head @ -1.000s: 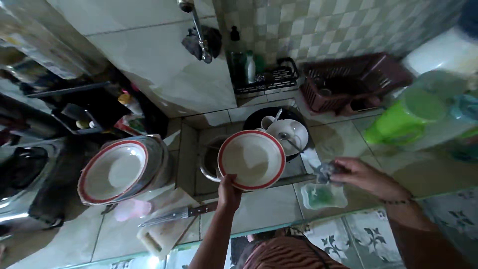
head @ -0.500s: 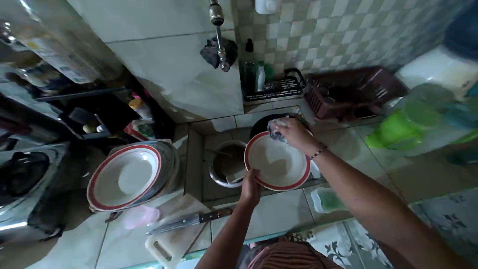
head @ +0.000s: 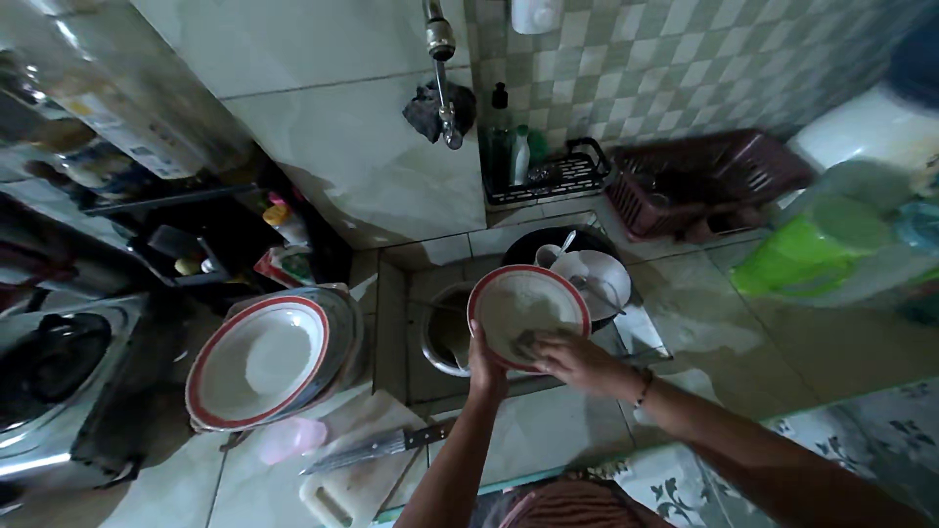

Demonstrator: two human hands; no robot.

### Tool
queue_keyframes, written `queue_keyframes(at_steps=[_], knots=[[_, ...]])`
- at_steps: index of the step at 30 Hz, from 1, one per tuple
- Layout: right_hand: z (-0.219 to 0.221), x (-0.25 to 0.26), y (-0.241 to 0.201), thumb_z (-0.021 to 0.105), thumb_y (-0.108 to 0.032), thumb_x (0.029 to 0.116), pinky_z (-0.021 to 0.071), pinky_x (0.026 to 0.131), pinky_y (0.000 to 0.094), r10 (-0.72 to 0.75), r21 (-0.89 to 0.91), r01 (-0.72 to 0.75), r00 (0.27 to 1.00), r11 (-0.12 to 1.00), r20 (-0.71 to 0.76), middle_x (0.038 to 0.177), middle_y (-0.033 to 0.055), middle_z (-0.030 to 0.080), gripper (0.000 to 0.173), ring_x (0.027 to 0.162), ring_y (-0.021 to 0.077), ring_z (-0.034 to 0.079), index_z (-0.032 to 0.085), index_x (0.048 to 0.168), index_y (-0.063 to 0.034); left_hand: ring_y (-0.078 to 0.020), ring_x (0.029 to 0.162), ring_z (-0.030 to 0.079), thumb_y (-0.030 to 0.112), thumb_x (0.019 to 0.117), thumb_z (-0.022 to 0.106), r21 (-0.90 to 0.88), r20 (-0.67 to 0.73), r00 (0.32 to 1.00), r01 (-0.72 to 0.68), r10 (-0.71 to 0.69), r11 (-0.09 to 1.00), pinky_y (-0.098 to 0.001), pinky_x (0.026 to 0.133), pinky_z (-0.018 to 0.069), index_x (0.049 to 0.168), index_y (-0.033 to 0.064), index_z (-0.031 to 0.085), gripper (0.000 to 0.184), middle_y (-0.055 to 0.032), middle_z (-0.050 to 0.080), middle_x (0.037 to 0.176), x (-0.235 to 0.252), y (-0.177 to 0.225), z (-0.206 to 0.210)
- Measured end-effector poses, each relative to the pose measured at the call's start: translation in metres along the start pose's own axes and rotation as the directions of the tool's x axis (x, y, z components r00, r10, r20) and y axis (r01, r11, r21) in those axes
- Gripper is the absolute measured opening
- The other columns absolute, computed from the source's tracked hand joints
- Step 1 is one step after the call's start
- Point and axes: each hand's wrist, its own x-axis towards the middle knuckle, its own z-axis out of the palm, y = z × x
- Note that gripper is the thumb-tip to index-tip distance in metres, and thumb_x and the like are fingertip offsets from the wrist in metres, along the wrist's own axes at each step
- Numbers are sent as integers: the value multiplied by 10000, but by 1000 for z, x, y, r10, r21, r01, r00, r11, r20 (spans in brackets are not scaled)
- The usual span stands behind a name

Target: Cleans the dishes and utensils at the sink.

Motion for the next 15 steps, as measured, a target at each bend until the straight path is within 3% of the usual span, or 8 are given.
queue_keyframes(at_steps=[1,3,5,8,10,13,15], knots=[[-9,-2,18,432,-353,1092,194,1248,572,9,-108,-8,1000,994,2,1545,125,514,450,1500,316,380,648,1376,-78,-242,1065,686,442,1124,239,4,12,1000,7,-7,1000,-437,861,595,1479,38,434,572,-180,659,1247,-2,2,-2],[-20,13,46,414,-422,1092,78,1247,646,85,-262,-82,996,962,0,1642,94,383,516,1567,340,216,539,1500,-131,-237,1074,689,420,1129,245,29,91,996,23,-26,999,-428,871,601,1499,38,406,556,-176,659,1254,-9,3,-1],[-10,36,49,421,-423,1082,81,1265,594,105,-299,-119,992,947,-63,1696,140,241,600,1584,342,140,403,1578,-86,-238,1094,687,426,1127,240,53,166,985,43,-51,998,-424,884,601,1513,44,384,562,-174,656,1272,-14,-1,8],[13,45,12,436,-360,1091,163,1279,496,52,1,-52,995,999,-89,1652,194,317,578,1555,327,248,413,1549,-8,-240,1139,657,443,1125,212,117,161,986,26,-45,993,-429,915,579,1530,43,363,588,-185,622,1321,-8,-5,17],[15,25,1,420,-348,1099,246,1254,450,-24,117,26,1000,993,-16,1593,175,431,512,1503,292,367,527,1469,-10,-233,1149,635,444,1124,210,105,93,996,-7,-2,994,-430,951,551,1509,21,392,600,-189,608,1322,0,-5,12],[-6,0,34,433,-310,1093,267,1235,517,-69,-104,71,997,992,24,1550,146,503,445,1484,310,409,630,1386,-39,-241,1119,670,425,1129,230,36,54,999,-7,5,999,-443,906,587,1512,44,394,565,-179,636,1299,2,-2,0],[-15,12,60,429,-373,1091,178,1255,569,38,-291,-37,999,956,-4,1635,175,366,522,1548,344,271,539,1467,-28,-236,1092,687,411,1131,228,44,120,993,-3,-2,999,-430,878,606,1520,38,372,559,-179,649,1279,-4,-4,3]])
